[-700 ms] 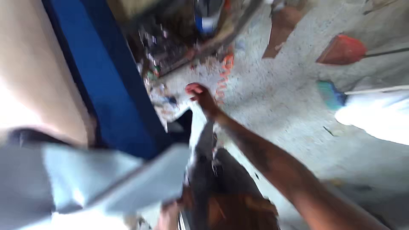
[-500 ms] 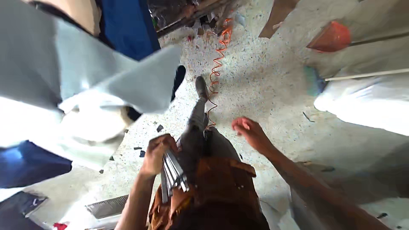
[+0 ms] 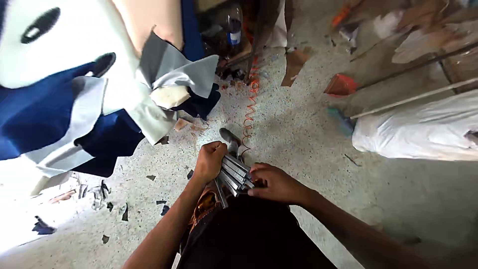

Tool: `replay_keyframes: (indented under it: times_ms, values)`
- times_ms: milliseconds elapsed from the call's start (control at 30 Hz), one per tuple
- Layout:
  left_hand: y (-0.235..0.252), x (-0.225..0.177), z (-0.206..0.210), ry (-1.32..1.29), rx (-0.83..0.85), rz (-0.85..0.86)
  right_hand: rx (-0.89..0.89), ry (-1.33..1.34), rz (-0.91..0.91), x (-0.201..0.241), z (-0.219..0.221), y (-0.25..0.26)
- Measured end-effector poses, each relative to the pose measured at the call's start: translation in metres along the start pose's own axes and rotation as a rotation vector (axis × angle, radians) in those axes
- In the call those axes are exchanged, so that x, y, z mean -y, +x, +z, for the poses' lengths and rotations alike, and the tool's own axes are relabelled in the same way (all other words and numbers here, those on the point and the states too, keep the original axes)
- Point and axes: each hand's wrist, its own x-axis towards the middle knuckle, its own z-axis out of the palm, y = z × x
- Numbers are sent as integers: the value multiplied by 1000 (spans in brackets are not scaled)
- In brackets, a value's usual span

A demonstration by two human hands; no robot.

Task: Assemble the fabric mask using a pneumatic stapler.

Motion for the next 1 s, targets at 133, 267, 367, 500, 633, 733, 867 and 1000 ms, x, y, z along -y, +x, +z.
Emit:
replay_keyframes:
  times_ms: [133, 267, 367, 500, 633, 733, 867, 1000]
  values:
    - [-25, -15, -25, 136, -115, 266, 101, 739, -6, 45, -24, 29]
    - [-34, -47, -48, 261, -97, 838, 360, 910, -154, 85, -16, 48]
    - [-44, -73, -57, 387, -12, 1175, 386, 966, -299, 108, 13, 54]
    - [-39, -90, -67, 466, 54, 1393, 263, 933, -448, 120, 35, 71]
    - [-31, -89, -74, 486, 60, 1367, 171, 794, -374, 117, 26, 72]
    - [-31, -83, -87, 352, 77, 1131, 137, 695, -256, 119, 5, 66]
    - [-34, -3, -84, 171, 68, 692, 227, 510, -22, 95, -27, 52]
    - [-28, 83, -29, 725, 445, 423, 352, 210, 212, 80, -29, 45]
